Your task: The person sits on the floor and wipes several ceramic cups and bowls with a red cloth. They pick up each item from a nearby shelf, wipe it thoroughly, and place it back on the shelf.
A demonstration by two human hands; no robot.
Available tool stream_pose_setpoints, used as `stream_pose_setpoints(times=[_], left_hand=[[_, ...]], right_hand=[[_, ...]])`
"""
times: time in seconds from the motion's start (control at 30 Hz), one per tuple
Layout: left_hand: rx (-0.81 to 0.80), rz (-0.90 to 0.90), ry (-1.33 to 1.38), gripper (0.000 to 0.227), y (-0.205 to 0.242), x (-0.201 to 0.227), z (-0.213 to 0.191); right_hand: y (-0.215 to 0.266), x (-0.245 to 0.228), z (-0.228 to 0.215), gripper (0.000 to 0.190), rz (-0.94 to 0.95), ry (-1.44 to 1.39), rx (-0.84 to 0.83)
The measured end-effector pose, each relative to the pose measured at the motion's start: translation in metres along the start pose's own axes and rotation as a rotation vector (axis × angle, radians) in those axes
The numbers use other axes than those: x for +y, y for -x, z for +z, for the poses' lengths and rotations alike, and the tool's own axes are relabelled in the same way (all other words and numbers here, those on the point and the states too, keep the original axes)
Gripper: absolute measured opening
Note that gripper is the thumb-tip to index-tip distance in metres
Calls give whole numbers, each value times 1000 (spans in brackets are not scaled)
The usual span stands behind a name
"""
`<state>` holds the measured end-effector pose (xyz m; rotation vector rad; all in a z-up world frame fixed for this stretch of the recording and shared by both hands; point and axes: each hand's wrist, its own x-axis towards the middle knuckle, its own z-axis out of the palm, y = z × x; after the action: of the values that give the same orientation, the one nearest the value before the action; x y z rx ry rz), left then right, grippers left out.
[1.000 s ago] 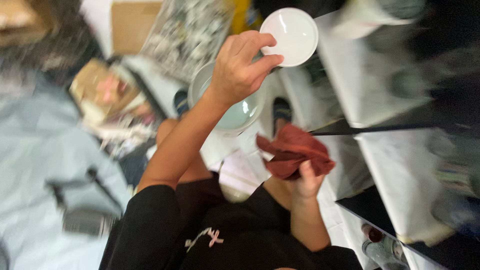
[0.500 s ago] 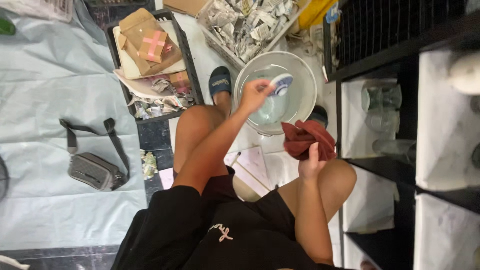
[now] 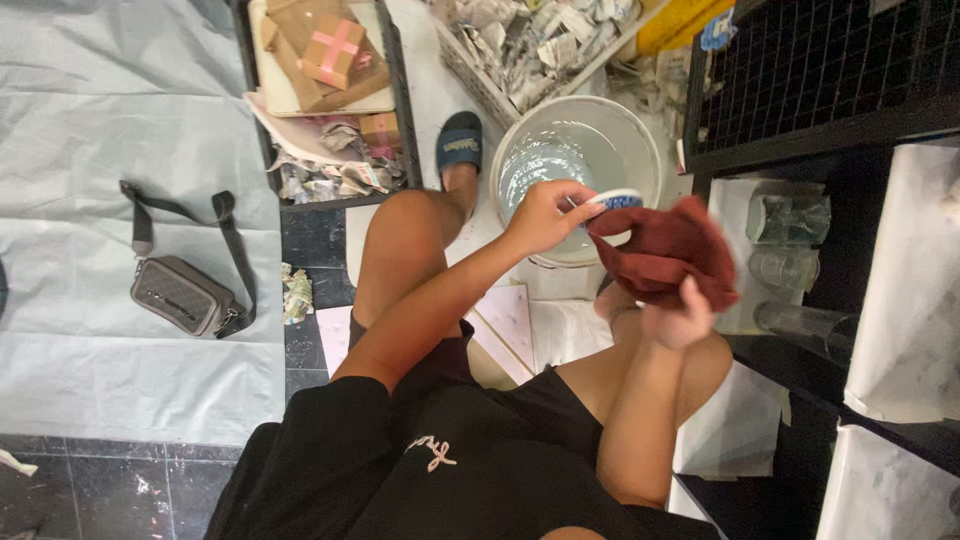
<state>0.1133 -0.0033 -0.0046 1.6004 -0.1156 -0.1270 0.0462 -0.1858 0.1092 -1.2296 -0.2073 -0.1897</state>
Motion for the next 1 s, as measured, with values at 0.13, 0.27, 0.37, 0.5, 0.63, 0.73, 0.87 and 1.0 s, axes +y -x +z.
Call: stream_pose_setpoints(times=[0.13, 0.27, 0.37, 0.5, 0.63, 0.73, 0.87, 1.0], left_hand=[[-86, 100, 23, 21, 15, 37, -16], [-292, 142, 110, 25, 35, 62, -10], [-319, 163, 171, 29, 52, 66, -16], [-316, 203, 175, 33, 77, 67, -23], [-305, 134, 233, 31, 111, 79, -27], [-319, 303, -1, 25, 133, 104, -35], [-373, 352, -7, 25, 146, 122, -40], [-345, 322, 25, 24, 142, 104, -39]], right_hand=[[-7, -30, 14, 81, -91, 10, -50], [20, -42, 38, 88, -15, -165, -168], [47, -43, 50, 94, 116, -271, -276], [83, -37, 39, 89, 178, -113, -351], [124, -17, 19, 76, 238, 8, -214], [136, -14, 3, 69, 240, 83, -197], [134, -6, -13, 55, 122, 220, -230], [137, 11, -16, 39, 77, 272, -182]])
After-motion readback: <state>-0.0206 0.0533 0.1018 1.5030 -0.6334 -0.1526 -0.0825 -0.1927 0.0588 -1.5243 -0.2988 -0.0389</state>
